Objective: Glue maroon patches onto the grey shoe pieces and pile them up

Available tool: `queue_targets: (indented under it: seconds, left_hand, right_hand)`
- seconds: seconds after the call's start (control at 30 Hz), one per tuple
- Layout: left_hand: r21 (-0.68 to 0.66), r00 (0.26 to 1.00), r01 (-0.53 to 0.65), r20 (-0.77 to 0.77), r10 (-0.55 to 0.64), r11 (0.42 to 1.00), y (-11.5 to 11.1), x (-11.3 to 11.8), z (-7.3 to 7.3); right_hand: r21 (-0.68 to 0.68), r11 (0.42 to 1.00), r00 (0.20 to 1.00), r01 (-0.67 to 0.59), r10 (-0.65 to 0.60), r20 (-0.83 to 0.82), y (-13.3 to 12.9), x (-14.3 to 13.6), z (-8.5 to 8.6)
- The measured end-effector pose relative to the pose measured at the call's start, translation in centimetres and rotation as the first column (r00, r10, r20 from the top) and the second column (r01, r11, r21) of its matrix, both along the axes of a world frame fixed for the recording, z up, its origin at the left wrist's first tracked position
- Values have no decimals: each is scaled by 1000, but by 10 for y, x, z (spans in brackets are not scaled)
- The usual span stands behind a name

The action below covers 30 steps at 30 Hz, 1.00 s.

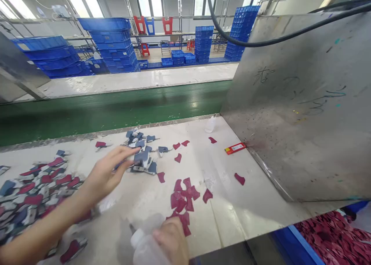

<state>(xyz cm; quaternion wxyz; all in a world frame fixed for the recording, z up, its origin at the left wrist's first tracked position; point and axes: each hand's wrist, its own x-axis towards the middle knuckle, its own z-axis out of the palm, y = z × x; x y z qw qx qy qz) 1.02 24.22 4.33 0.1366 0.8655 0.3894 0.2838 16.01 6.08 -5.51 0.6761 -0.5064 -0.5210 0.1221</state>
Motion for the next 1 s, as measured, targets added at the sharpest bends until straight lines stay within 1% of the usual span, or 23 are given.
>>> queue_targets:
  seconds: [0.07, 0.13, 0.2, 0.27, 0.3, 0.37, 0.43, 0.5, 0.57, 0.67, 0.8, 0.87, 1.0]
  left_hand:
    - [-8, 993, -109, 50, 109, 994, -54, -17, -16]
    - [-59, 977, -185, 99, 190, 981, -96, -26, -34]
    - [-142, 958, -236, 129, 254, 961, -125, -30, -51]
    - [-250, 951, -238, 136, 278, 939, -142, -31, -62]
    - [-300, 955, -213, 139, 264, 930, -146, -32, -64]
    - [-366, 969, -135, 147, 200, 921, -147, -33, -62]
    - [-381, 981, -81, 136, 142, 921, -143, -36, -57]
    - [-360, 986, -91, 101, 136, 929, -137, -37, -52]
    - [-333, 982, -135, 78, 170, 933, -135, -36, -52]
    - [-341, 967, -175, 116, 226, 924, -140, -34, -60]
    - [-401, 950, -120, 218, 221, 908, -152, -34, -71]
    - [-372, 937, -117, 265, 226, 921, -157, -34, -75]
    - [-267, 905, -191, 325, 274, 945, -162, -30, -81]
  right_hand:
    - [84, 991, 993, 102, -96, -72, 2, -2, 0]
    - [55, 988, 986, 147, -142, -93, 0, -4, -2]
    - [-9, 985, 981, 173, -173, -85, -5, -5, -5]
    - [-67, 980, 977, 189, -194, -86, -11, -4, -7]
    - [-94, 978, 976, 187, -195, -92, -13, -3, -7]
    - [-139, 973, 972, 183, -201, -125, -14, -2, -5]
    - [-159, 967, 956, 197, -226, -186, -12, -2, -2]
    - [-170, 963, 937, 210, -248, -247, -10, -2, 1]
    - [-177, 963, 932, 204, -247, -267, -8, -3, 2]
    - [-188, 966, 958, 178, -214, -191, -10, -5, 1]
    - [-177, 968, 979, 176, -191, -70, -14, -6, 2]
    - [-185, 971, 986, 150, -160, -39, -15, -6, 5]
    - [-203, 973, 994, 112, -113, 6, -15, -8, 11]
